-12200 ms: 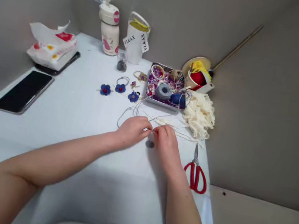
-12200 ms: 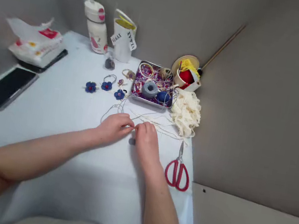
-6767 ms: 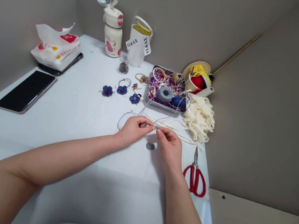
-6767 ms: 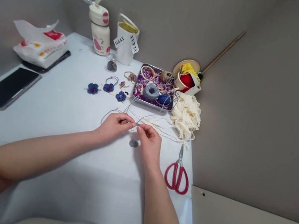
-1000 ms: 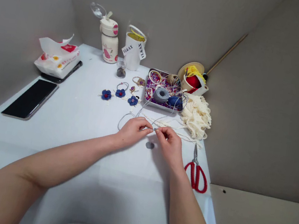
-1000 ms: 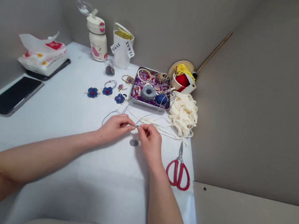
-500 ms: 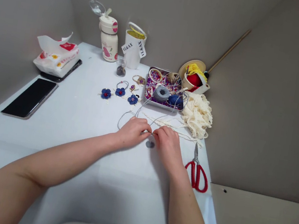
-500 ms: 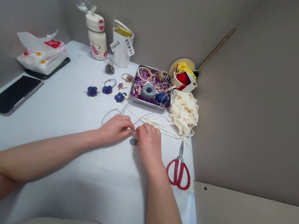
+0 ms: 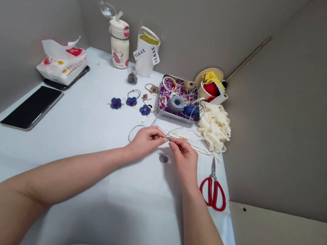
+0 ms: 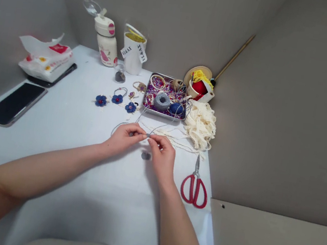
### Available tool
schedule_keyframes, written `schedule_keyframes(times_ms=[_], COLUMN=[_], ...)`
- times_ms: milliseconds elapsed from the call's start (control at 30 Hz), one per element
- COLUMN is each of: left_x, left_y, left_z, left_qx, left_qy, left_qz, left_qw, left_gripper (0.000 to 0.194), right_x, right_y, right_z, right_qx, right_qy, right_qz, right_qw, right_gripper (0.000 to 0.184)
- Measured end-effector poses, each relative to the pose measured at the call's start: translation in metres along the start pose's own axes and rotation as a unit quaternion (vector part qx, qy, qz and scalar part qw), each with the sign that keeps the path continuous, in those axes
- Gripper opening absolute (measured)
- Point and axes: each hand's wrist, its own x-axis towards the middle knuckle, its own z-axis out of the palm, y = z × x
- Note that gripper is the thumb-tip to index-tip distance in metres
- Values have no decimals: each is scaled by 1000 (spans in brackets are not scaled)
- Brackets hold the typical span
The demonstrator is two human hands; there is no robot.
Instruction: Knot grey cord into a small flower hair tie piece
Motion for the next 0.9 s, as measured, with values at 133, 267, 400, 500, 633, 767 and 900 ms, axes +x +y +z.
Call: schedule_keyframes(times_ms=[133, 267, 400, 500, 633, 767, 900], left_x=[-2, -2, 0, 1, 2, 2, 1], left_y=[-2, -5, -8, -9, -8, -8, -10], left_z=[2, 2, 0, -2, -3, -3, -3], left_qx=[2, 35, 93, 117, 136, 185, 257], left_qy=[-10, -16, -23, -34, -40, -49, -72], left_qz=[17, 31, 54, 78, 94, 99, 101], left_qw=[1000, 999, 994, 989, 985, 977, 959], left_gripper=[12, 12, 12, 12, 10, 12, 13], right_x=[-1, -1, 1, 2, 3, 4, 3], right_y=[0, -1, 0, 1, 0, 0, -1], right_z=[3, 1, -2, -4, -6, -8, -10], right_qx=[39, 5, -24, -29, -91, -191, -333], right_qy=[11, 9, 14, 3, -18, -49, -82], right_qz=[29, -1, -2, 5, -26, -96, -150], right_qw=[999, 1000, 1000, 1000, 995, 976, 927], right_gripper=[16, 15, 16, 18, 18, 14, 12])
